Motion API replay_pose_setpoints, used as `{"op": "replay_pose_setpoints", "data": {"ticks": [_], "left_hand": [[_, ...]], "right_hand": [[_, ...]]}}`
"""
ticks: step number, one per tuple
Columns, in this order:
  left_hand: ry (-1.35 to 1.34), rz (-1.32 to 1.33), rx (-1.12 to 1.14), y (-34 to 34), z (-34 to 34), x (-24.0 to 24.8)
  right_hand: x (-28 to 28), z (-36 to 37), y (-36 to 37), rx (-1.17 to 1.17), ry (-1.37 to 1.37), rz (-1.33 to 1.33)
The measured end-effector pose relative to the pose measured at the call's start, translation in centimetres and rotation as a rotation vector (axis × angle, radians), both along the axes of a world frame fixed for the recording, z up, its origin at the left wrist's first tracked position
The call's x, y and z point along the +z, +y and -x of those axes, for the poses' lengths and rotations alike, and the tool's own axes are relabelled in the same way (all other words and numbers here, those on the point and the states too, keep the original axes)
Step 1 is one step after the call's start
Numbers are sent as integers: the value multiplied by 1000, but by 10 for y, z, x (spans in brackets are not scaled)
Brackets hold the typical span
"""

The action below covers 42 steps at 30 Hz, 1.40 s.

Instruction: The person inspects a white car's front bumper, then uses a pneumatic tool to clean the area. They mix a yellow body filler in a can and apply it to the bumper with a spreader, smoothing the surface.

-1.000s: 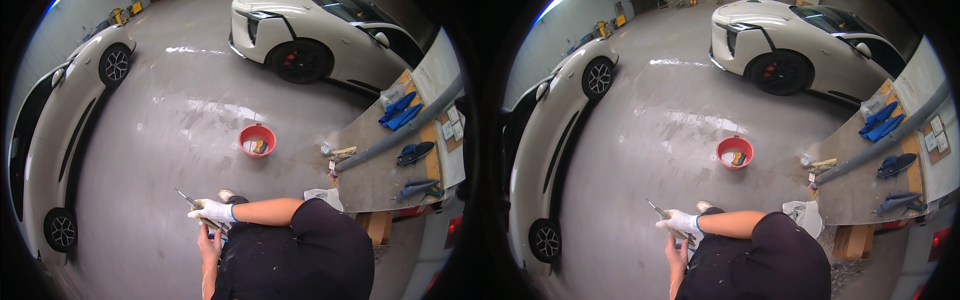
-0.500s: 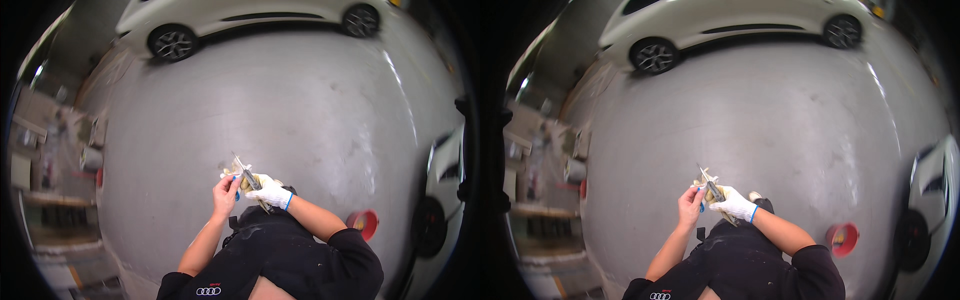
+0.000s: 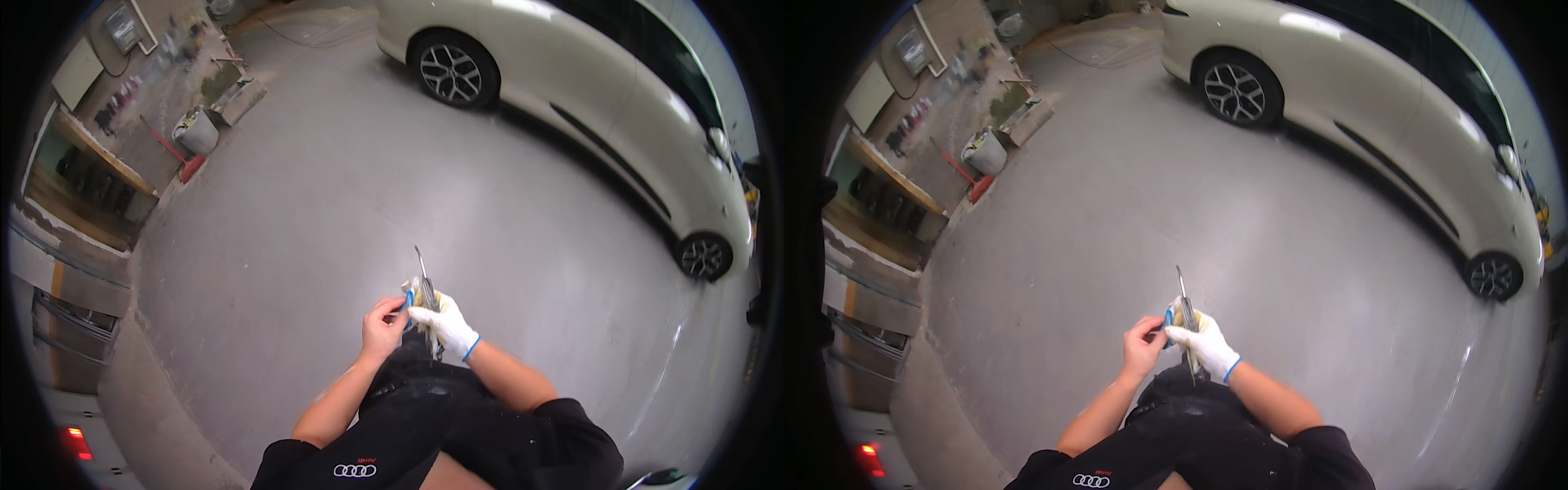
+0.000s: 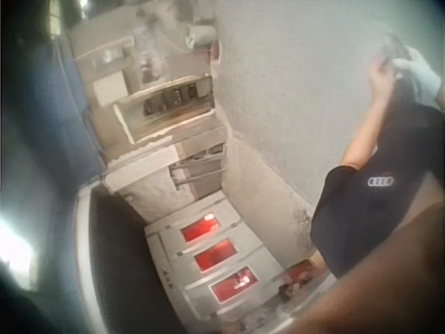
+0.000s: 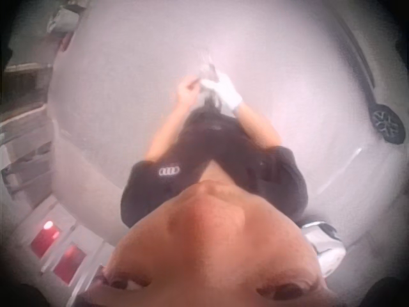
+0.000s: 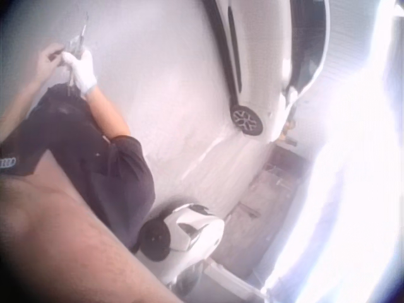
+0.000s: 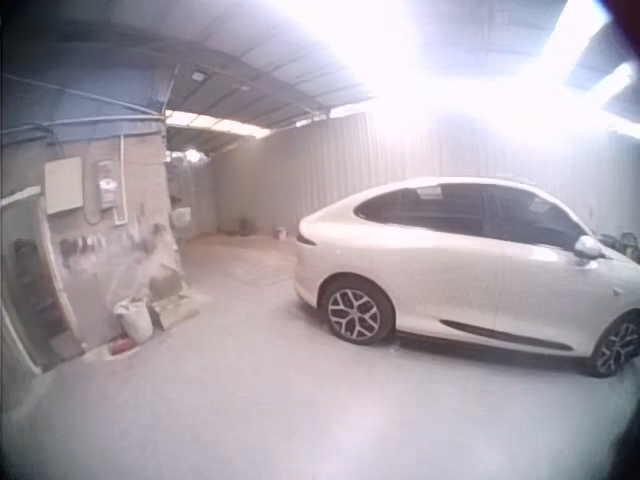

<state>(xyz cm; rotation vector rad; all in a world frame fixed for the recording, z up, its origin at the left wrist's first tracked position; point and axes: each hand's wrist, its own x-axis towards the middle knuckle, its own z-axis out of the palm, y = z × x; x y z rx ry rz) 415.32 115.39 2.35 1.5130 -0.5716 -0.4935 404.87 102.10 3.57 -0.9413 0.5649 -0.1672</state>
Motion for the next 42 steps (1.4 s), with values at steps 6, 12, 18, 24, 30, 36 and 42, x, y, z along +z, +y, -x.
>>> {"op": "replay_pose_setpoints", "data": {"ticks": [6, 12, 18, 24, 30, 36, 42], "left_hand": [[-216, -117, 17, -110, -119, 34], [-836, -341, 78, -149, -259, 1], [101, -362, 343, -258, -468, -13], [918, 682, 578, -343, -628, 69], [869, 901, 86, -393, -773, 50], [245, 76, 281, -487, -922, 0], [313, -99, 54, -511, -1099, -25]], "right_hand": [[16, -136, -90, -344, 138, 247], [20, -266, -148, -258, -47, 164], [13, -447, -235, -13, -240, 1129], [27, -625, -306, 80, -214, 1409], [11, -786, -389, 179, -288, 1345], [35, -915, -445, 338, -263, 1141], [38, -1059, -474, 512, -513, 1162]]}}
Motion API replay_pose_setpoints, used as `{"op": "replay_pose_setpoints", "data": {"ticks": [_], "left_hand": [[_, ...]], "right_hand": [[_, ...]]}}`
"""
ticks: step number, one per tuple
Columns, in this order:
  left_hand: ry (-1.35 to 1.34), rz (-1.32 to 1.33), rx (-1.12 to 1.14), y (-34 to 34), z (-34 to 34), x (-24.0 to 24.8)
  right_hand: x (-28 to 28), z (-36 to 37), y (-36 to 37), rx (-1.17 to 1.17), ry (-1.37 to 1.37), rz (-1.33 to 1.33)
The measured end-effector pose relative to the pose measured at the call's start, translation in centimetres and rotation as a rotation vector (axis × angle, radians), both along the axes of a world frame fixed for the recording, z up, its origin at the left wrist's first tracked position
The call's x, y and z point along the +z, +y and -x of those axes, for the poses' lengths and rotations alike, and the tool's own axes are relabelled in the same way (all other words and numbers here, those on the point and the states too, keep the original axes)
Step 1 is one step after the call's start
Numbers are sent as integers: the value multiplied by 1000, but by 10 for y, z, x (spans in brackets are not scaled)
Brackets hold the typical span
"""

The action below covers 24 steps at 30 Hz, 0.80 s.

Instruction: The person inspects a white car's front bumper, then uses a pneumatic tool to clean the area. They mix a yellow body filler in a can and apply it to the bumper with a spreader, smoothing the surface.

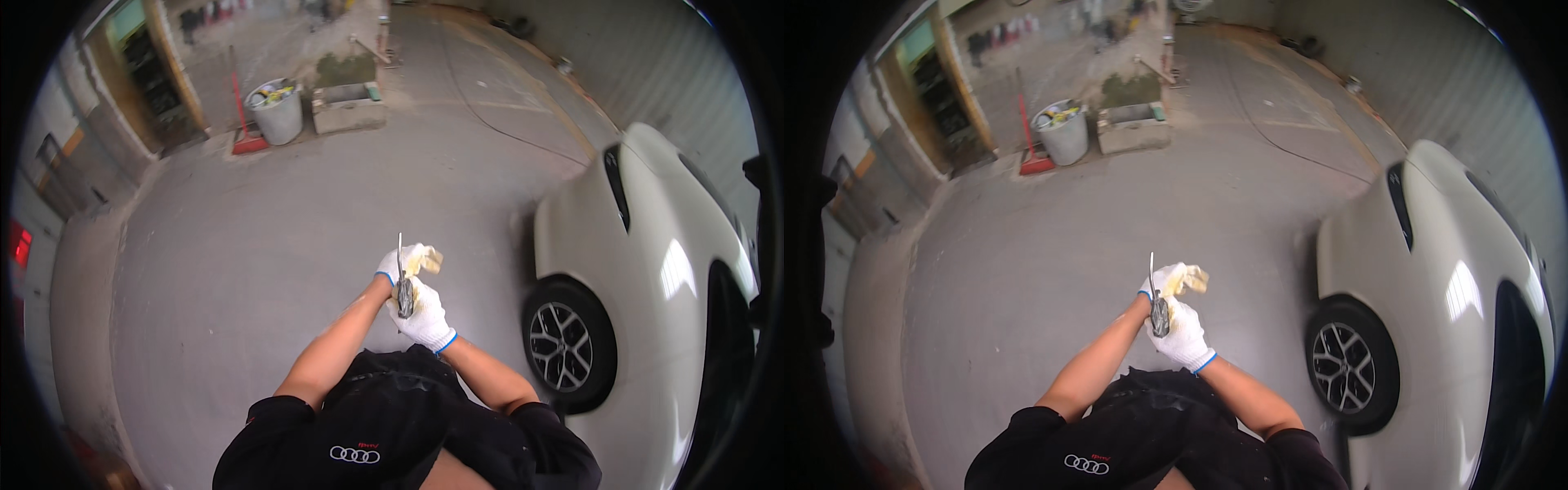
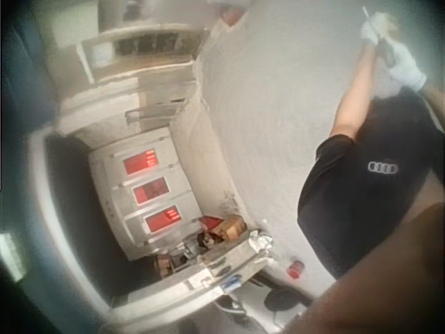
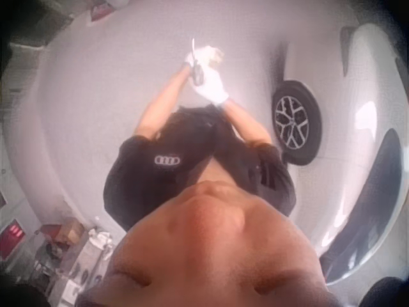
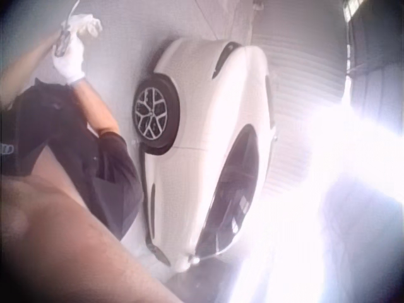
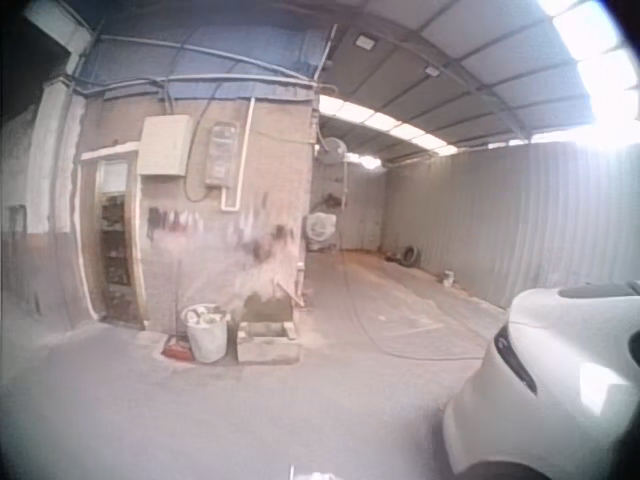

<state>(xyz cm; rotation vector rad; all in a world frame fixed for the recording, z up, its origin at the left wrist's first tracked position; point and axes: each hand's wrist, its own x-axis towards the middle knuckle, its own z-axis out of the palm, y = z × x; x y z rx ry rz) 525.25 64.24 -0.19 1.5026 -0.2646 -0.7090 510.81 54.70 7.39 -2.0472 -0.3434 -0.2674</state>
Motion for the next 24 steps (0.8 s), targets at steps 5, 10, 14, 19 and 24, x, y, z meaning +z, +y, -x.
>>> {"op": "replay_pose_setpoints", "data": {"ticks": [5, 10, 14, 19, 24], "left_hand": [[427, 623, 452, -12, -70, -4], [384, 868, 717, -47, -160, 47], [496, 898, 665, -99, -223, 75], [186, 448, 584, -163, -341, 68], [-38, 314, 541, -233, -471, 50]], "right_hand": [[0, -97, -39, 274, 62, -115], [44, -189, -72, 320, 87, -56], [57, -251, -123, 424, 52, -67], [40, -352, -176, 354, 146, -37], [47, -466, -233, 272, 300, -48]]}}
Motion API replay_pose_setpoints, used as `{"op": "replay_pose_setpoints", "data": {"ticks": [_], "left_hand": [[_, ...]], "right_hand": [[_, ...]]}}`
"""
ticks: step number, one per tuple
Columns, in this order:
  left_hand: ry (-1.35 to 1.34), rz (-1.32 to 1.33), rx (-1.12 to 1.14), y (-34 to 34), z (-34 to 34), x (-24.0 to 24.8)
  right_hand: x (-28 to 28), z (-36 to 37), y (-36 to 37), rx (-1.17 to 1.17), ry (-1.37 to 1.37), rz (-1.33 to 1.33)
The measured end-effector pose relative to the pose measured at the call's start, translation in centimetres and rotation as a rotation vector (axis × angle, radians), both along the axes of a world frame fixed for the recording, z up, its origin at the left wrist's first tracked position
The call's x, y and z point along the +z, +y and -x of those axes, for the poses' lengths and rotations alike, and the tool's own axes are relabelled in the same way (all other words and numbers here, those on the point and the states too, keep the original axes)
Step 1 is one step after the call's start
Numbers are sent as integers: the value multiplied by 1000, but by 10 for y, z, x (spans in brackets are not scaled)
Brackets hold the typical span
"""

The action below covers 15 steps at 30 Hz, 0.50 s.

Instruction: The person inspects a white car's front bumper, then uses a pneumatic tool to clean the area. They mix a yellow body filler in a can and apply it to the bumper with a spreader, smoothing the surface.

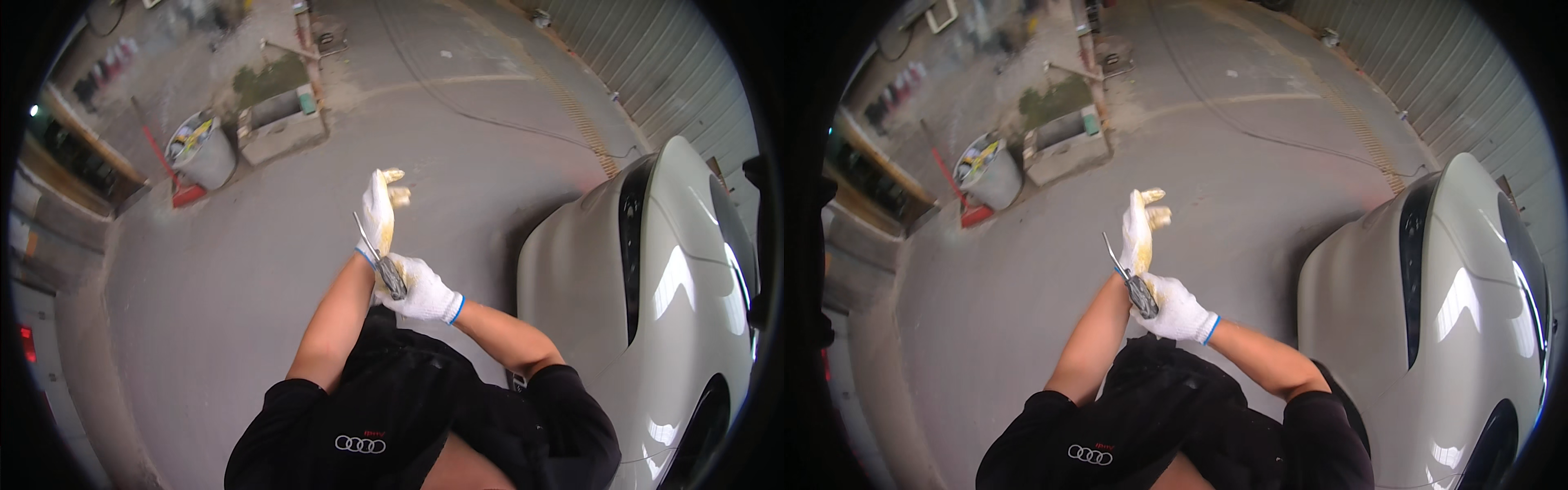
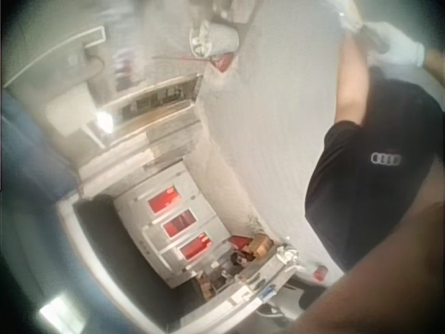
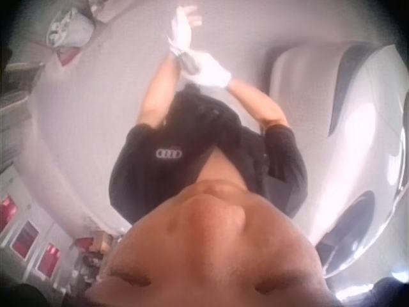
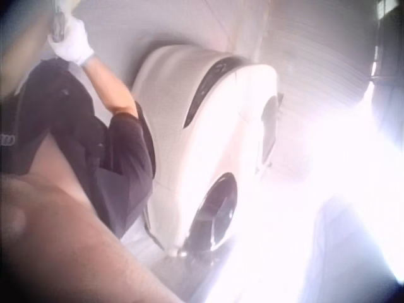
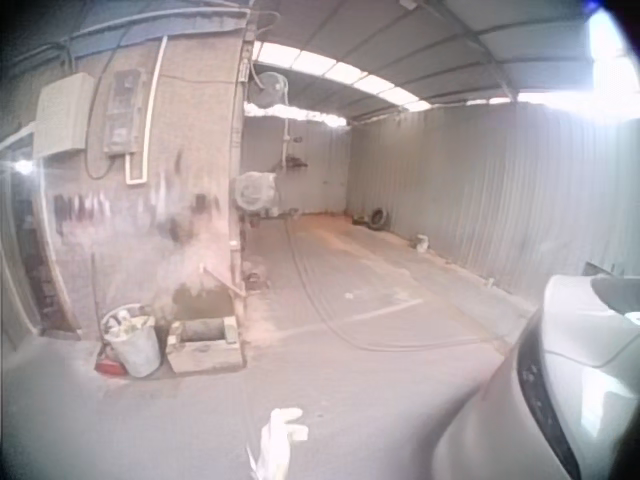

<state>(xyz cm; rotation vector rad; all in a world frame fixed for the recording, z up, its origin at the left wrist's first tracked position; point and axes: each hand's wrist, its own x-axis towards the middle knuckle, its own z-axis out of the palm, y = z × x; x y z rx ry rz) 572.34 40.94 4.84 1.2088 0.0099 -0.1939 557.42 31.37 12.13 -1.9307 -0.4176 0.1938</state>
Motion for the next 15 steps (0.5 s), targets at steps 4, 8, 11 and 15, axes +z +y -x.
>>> {"op": "replay_pose_setpoints", "data": {"ticks": [4, 8, 11, 15], "left_hand": [[115, 139, -195, -76, -87, 7], [130, 344, -620, -116, -158, 21], [-90, 320, -748, -126, -187, 27], [-392, -234, -715, -144, -254, 46]], "right_hand": [[17, -73, -45, -115, 116, -86], [26, -160, -96, -455, 236, -422], [18, -249, -138, -816, 192, -871], [13, -367, -183, -781, 338, -797]]}}
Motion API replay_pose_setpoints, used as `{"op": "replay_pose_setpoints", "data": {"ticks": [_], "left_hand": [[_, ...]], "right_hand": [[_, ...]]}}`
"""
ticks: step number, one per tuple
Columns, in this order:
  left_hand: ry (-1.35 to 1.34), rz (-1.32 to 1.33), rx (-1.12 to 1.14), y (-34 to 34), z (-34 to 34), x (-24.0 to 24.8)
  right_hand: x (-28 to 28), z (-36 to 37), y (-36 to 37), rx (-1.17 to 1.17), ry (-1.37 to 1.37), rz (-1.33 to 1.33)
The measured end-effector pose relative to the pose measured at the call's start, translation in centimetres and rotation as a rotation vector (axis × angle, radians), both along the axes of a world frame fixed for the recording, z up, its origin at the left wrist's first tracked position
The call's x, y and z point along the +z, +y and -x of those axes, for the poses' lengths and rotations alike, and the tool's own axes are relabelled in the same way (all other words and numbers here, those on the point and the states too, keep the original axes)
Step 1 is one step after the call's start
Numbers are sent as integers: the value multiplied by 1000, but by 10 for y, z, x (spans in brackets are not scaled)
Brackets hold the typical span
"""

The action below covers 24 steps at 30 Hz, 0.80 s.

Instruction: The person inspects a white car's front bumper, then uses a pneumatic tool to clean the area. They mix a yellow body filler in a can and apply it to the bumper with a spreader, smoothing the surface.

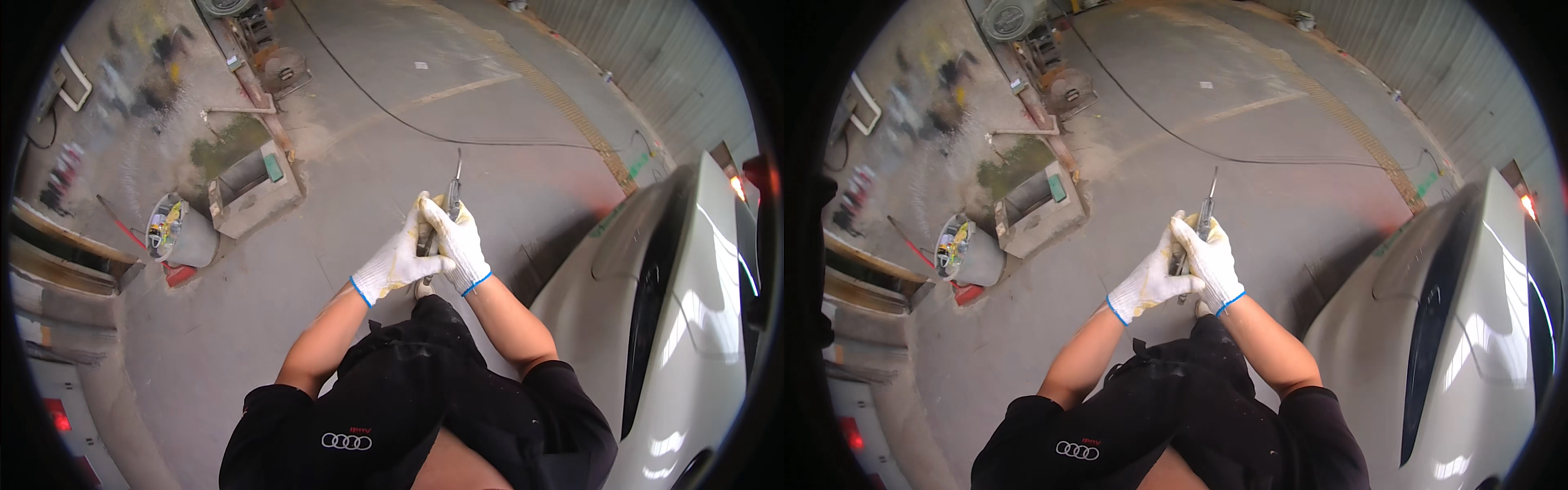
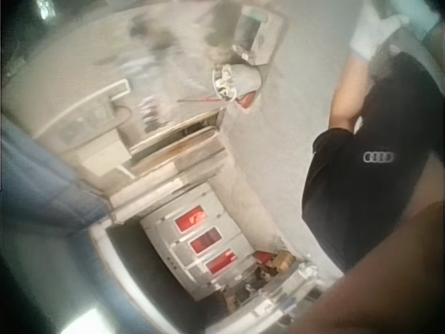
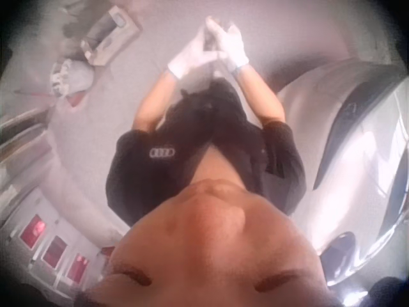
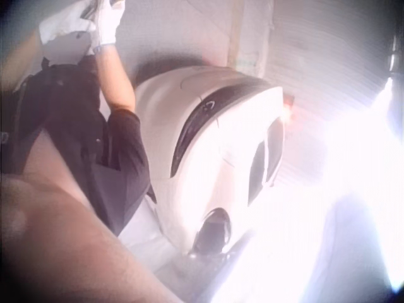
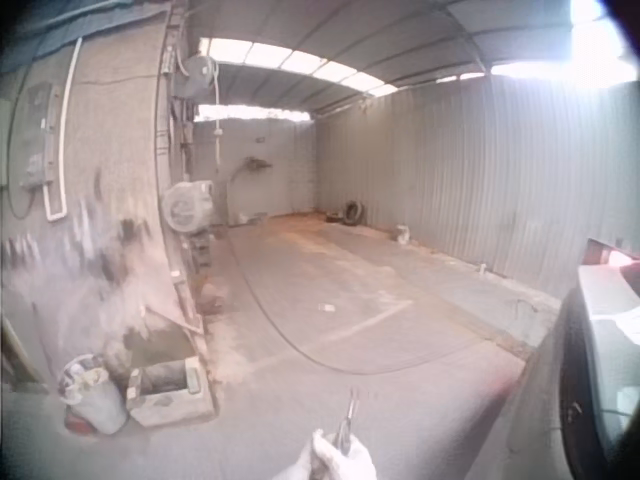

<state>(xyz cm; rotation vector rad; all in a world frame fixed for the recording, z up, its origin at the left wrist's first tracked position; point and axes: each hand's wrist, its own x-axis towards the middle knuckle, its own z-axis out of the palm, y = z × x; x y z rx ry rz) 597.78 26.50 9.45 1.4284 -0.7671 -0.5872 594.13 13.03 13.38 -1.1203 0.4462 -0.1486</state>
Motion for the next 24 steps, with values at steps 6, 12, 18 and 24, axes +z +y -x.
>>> {"op": "replay_pose_setpoints", "data": {"ticks": [6, 12, 18, 24], "left_hand": [[787, 473, -40, 17, -156, 20], [902, 927, 151, 38, -268, -12], [832, 1050, 259, 41, -395, -30], [787, 936, 640, 60, -539, -17]], "right_hand": [[17, -171, -50, 14, -81, -168], [-9, -342, -75, 385, -123, -191], [-10, -480, -62, 550, -212, 71], [45, -695, -86, 659, -427, 337]]}}
